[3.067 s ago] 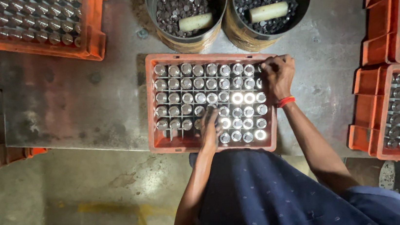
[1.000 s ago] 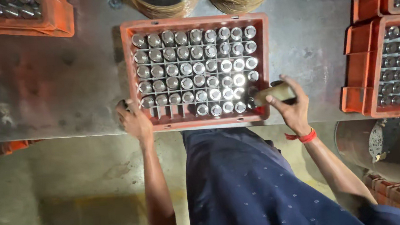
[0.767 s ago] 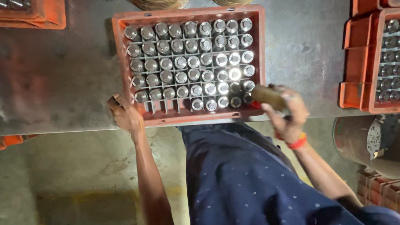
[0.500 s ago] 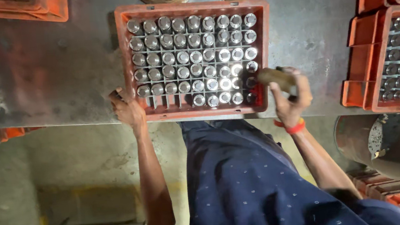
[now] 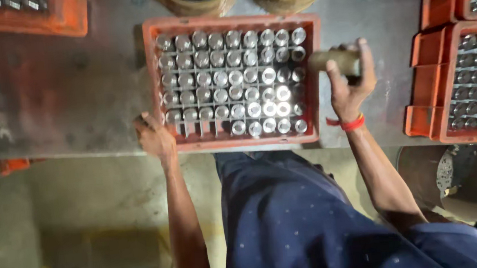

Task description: The person repeatedly wipes the tops of small cylindrical metal parts arranged in an orange crate using a white cylindrical tool. The person moves the tool across multiple parts in sequence, then shifts the crate and continues the same wiping motion on another set of parts.

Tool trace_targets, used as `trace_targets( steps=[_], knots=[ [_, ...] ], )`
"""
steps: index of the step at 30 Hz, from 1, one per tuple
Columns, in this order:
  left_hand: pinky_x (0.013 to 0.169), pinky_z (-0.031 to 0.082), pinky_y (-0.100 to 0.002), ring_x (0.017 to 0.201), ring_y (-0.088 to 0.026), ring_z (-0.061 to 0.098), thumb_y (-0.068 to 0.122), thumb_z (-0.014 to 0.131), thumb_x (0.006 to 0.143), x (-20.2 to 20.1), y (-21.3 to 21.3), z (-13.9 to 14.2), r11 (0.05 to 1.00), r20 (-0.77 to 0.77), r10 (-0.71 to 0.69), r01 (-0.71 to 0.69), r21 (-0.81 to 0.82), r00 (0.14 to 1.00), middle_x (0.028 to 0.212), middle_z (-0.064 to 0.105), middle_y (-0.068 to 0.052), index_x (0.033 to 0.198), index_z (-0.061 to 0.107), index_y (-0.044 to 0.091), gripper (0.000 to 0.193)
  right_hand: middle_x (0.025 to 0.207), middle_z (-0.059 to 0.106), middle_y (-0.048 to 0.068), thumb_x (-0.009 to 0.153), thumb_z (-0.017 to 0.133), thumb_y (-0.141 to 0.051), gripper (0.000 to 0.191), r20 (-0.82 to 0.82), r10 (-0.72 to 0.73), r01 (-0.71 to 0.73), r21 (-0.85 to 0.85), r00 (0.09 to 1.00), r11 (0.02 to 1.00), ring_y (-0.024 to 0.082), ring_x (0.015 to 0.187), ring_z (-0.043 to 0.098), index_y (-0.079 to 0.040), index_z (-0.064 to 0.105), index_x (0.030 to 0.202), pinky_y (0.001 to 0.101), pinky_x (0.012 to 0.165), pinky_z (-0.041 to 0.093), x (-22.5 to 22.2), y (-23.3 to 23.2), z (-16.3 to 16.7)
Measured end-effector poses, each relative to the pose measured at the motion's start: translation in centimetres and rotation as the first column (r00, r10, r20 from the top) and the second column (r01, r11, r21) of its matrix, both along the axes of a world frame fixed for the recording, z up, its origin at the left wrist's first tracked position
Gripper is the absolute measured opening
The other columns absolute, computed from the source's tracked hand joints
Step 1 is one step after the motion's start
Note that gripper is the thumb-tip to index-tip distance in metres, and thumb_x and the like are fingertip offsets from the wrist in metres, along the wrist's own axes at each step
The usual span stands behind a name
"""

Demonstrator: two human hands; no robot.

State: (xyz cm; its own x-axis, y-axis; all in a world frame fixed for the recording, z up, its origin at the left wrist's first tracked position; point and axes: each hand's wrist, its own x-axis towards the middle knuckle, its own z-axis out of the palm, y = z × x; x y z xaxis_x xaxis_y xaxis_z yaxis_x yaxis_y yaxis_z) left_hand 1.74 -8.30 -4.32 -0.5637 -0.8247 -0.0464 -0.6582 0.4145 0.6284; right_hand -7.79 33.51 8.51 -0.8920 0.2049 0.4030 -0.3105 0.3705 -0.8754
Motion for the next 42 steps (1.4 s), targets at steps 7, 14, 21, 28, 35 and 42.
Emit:
trace_targets(
  steps=[7,14,21,28,35,42],
  knots=[
    [0.078,0.047,-0.063,0.095,-0.053,0.065,0.056,0.037,0.107,-0.1,0.3,0.7,1.000,-0.030,0.013,-0.013,-0.007,0.999,0.106,0.069,-0.030,0.117,0.063,0.004,0.059,0.119,0.069,0.018,0.096,0.081,-0.013,0.046,-0.039,0.089,-0.080,0.195,0.995,0.977,0.027,0.108,0.070,-0.001,0.060,0.136,0.0417,0.095,0.057,-3.3,-0.1,0.1],
    [0.075,0.048,-0.063,0.092,-0.054,0.065,0.054,0.037,0.107,-0.4,0.2,0.8,1.000,-0.042,0.004,-0.004,-0.006,0.999,0.104,0.070,-0.030,0.118,0.062,0.003,0.058,0.119,0.071,0.018,0.097,0.083,-0.008,0.044,-0.087,0.178,-0.128,0.409,0.980,0.904,0.026,0.107,0.070,0.001,0.065,0.136,0.0406,0.094,0.057,-7.1,-0.7,0.2],
    [0.075,0.048,-0.063,0.091,-0.053,0.065,0.054,0.037,0.108,-0.4,0.1,0.8,1.000,-0.023,0.003,-0.003,-0.014,1.000,0.104,0.070,-0.030,0.118,0.062,0.003,0.057,0.108,0.069,0.019,0.096,0.082,-0.008,0.048,0.067,0.213,-0.221,0.418,0.975,0.881,0.028,0.096,0.067,0.003,0.065,0.140,0.0362,0.081,0.058,-10.1,-0.9,0.2],
    [0.071,0.049,-0.063,0.087,-0.054,0.066,0.051,0.039,0.108,-0.5,0.1,0.6,0.997,-0.080,-0.013,0.006,-0.081,0.997,0.102,0.071,-0.030,0.115,0.062,0.002,0.055,0.119,0.072,0.017,0.095,0.082,-0.008,0.044,-0.179,0.224,-0.128,0.432,0.958,0.893,0.032,0.106,0.071,-0.002,0.066,0.135,0.0418,0.096,0.056,-11.4,-3.7,0.7],
    [0.072,0.048,-0.063,0.087,-0.052,0.066,0.050,0.040,0.107,-0.3,0.1,0.7,0.999,-0.012,0.033,-0.033,-0.021,0.999,0.097,0.070,-0.029,0.113,0.063,0.004,0.053,0.125,0.071,0.018,0.093,0.084,-0.009,0.047,-0.213,0.259,-0.153,0.415,0.942,0.897,0.033,0.114,0.069,0.000,0.064,0.134,0.0446,0.100,0.054,-11.7,-6.5,0.7],
    [0.074,0.049,-0.062,0.088,-0.052,0.066,0.050,0.038,0.108,-0.7,0.3,1.5,1.000,-0.017,0.001,-0.001,-0.005,1.000,0.098,0.071,-0.029,0.115,0.062,0.004,0.052,0.126,0.070,0.018,0.099,0.079,-0.008,0.049,-0.142,0.263,-0.219,0.270,0.954,0.938,0.030,0.115,0.070,0.001,0.059,0.143,0.0409,0.102,0.056,-10.2,-7.6,0.7]
  ],
)
